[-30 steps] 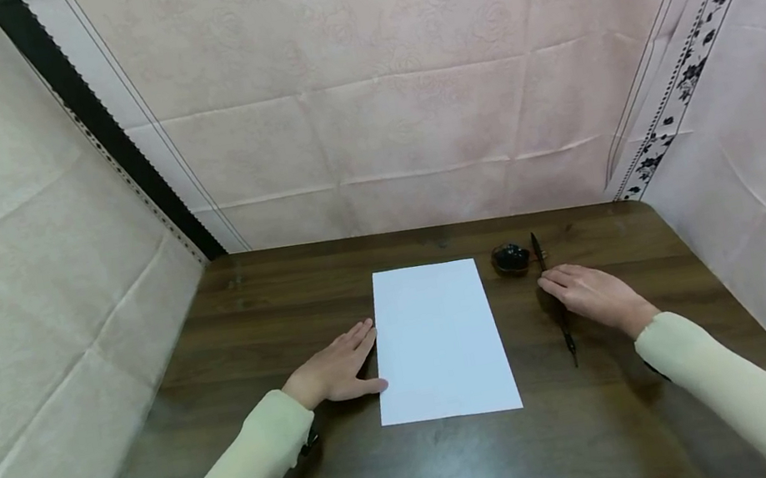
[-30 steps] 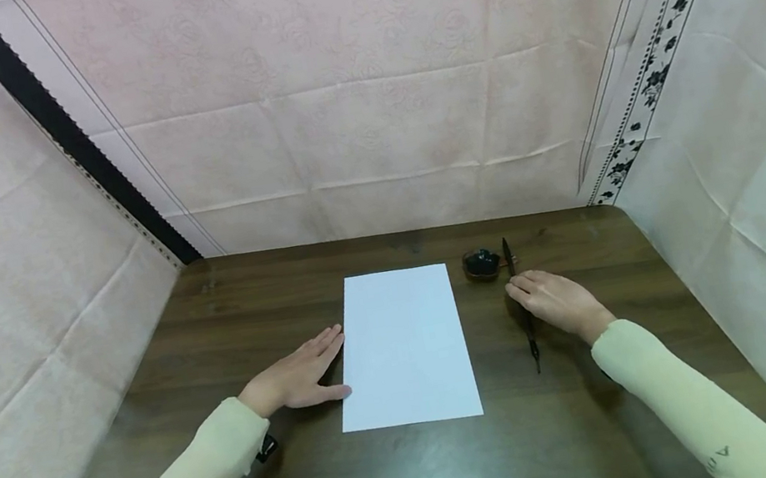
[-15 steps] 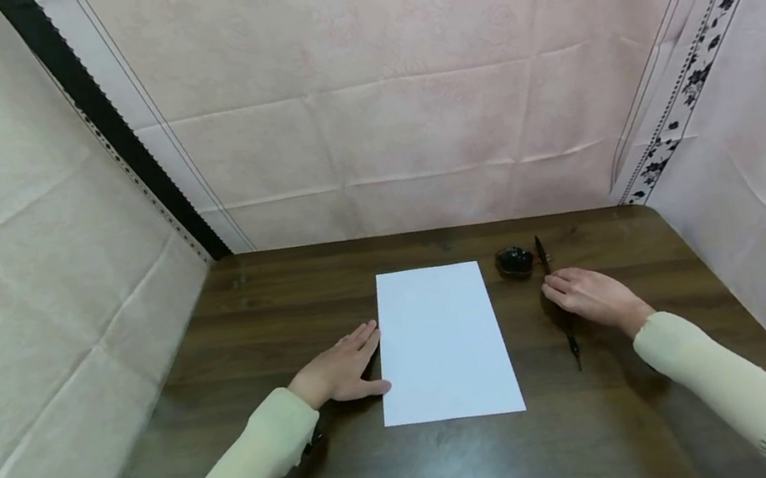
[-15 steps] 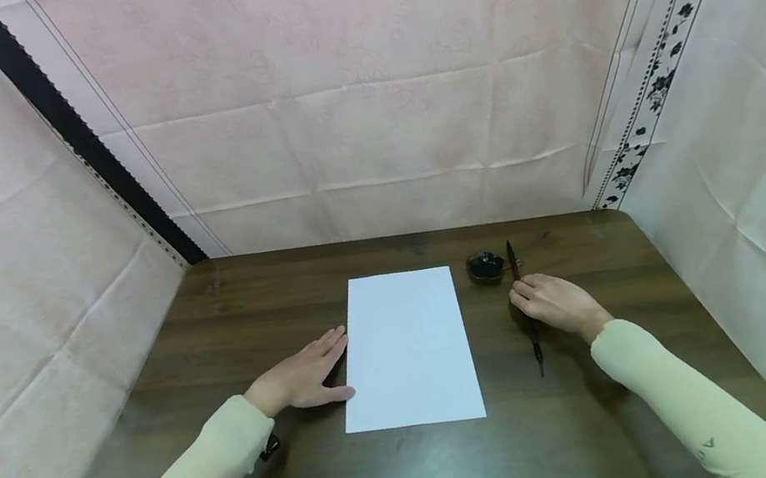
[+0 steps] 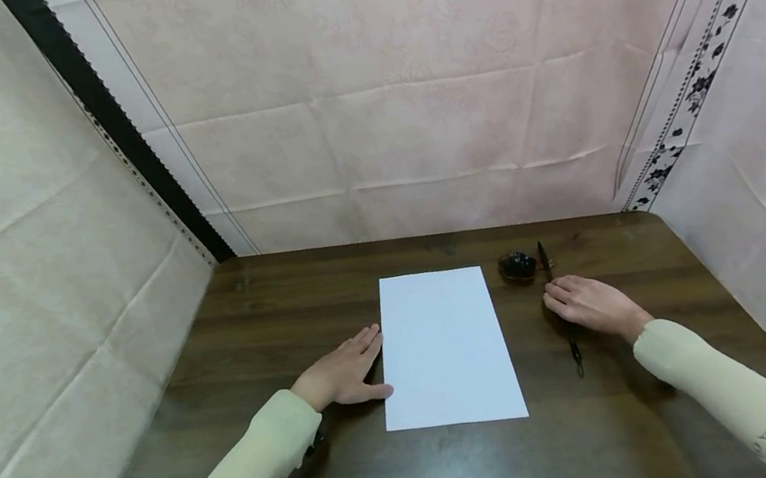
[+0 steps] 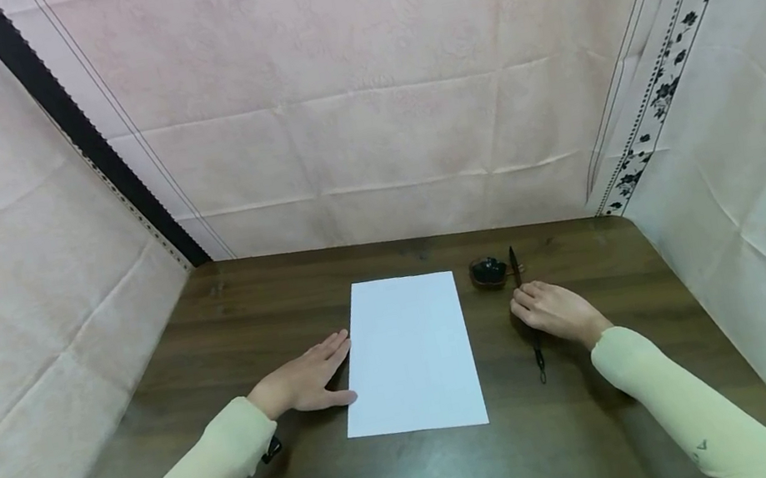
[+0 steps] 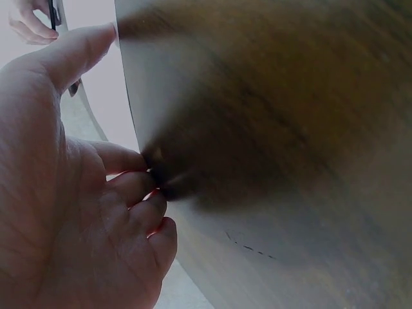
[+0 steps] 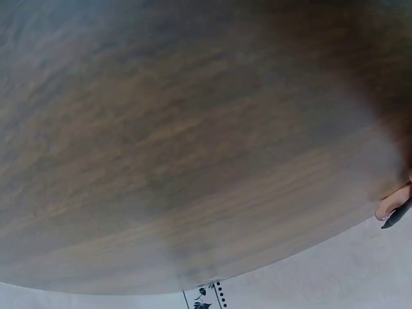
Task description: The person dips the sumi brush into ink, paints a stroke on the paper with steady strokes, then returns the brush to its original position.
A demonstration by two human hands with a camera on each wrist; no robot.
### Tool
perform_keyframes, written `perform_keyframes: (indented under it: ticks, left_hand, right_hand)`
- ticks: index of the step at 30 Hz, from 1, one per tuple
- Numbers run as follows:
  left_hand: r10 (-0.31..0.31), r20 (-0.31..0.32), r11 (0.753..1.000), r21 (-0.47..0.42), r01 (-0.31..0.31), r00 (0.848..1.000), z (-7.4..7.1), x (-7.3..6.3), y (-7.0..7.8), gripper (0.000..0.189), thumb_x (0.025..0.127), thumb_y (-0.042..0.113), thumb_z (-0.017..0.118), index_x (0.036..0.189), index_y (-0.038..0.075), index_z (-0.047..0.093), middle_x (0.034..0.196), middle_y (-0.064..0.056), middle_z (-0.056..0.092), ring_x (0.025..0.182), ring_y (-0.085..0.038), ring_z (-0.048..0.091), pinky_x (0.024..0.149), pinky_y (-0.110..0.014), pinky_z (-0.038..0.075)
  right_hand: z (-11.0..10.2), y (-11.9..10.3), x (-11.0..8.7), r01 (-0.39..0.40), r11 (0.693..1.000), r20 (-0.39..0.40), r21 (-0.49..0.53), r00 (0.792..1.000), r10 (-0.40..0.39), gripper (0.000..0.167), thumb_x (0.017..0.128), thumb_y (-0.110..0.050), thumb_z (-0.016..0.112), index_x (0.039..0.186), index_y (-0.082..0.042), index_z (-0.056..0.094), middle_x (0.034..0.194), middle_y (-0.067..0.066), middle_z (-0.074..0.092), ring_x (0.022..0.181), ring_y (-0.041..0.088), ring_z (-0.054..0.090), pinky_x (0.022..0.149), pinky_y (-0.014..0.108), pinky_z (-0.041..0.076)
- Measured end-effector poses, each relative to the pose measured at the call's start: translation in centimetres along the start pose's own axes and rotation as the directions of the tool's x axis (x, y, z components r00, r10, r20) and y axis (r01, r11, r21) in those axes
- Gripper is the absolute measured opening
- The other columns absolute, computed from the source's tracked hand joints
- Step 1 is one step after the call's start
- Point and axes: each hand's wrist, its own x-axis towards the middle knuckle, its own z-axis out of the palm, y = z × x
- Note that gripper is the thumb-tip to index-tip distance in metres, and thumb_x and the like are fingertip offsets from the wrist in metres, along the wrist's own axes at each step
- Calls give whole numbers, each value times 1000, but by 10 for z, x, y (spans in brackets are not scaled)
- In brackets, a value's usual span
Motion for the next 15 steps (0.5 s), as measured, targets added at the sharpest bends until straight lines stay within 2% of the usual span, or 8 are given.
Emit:
perform_keyframes:
  ticks: [6, 7, 9, 10, 12, 13, 14, 15]
  left_hand:
    - [-6, -11, 1000, 22, 6, 1000, 0, 1, 0, 98, 101, 62, 58, 169, 3, 18, 179, -13, 10, 167, -29, 12, 135, -46, 21]
    - [-8, -9, 1000, 24, 8, 1000, 1, 1, 1, 98, 101, 62, 58, 169, 3, 18, 179, -13, 10, 167, -29, 12, 135, -46, 21]
    - [-9, -5, 1000, 22, 9, 1000, 1, 0, 2, 98, 101, 62, 58, 169, 2, 18, 179, -14, 10, 167, -29, 12, 135, -46, 21]
    - [-9, -2, 1000, 20, 9, 1000, 1, 0, 2, 98, 102, 62, 57, 169, 2, 18, 179, -14, 9, 167, -30, 12, 135, -46, 21]
    - [-7, 0, 1000, 17, 7, 1000, 1, -1, 2, 98, 102, 61, 58, 168, 2, 18, 179, -15, 10, 167, -30, 13, 135, -46, 21]
    - [-7, 1, 1000, 13, 7, 1000, 1, -2, 2, 98, 102, 61, 58, 168, 1, 18, 179, -15, 10, 167, -30, 12, 135, -47, 21]
    - [-6, -1, 1000, 13, 6, 1000, 1, -2, 2, 98, 102, 60, 58, 168, 1, 17, 179, -15, 9, 167, -31, 12, 135, -47, 21]
    - [-5, -4, 1000, 14, 5, 1000, 1, -3, 1, 98, 102, 60, 58, 168, 1, 17, 179, -15, 9, 167, -31, 12, 135, -47, 21]
  right_hand:
    - [2, 3, -2, 29, 1000, -25, -6, 999, -29, 40, 76, 3, 84, 114, -2, 72, 117, 19, 76, 104, 32, 75, 91, 43, 64]
    - [3, 4, -2, 39, 999, -35, -13, 999, -39, 36, 79, 3, 80, 113, -2, 72, 116, 19, 76, 104, 32, 75, 91, 43, 64]
    - [5, 5, -3, 62, 998, -67, -27, 996, -64, 22, 95, 8, 63, 112, -2, 72, 114, 19, 77, 102, 31, 75, 90, 43, 64]
    - [6, 5, -3, 74, 997, -87, -33, 993, -77, 26, 102, 10, 51, 111, -2, 73, 113, 18, 77, 101, 31, 76, 88, 43, 64]
    - [7, 6, -3, 93, 995, -129, -42, 987, -97, 51, 111, 9, 23, 108, -2, 72, 111, 18, 78, 99, 30, 76, 86, 42, 65]
    - [8, 6, -3, 99, 994, -150, -46, 983, -105, 63, 112, 7, 10, 107, -3, 72, 110, 17, 78, 98, 29, 76, 85, 41, 65]
    - [8, 6, -2, 106, 993, -170, -46, 979, -112, 73, 111, 5, 0, 106, -3, 72, 109, 17, 78, 97, 29, 77, 84, 41, 65]
    - [8, 7, 0, 110, 993, -187, -46, 975, -117, 77, 110, 4, -4, 105, -3, 72, 108, 17, 78, 97, 29, 77, 84, 41, 65]
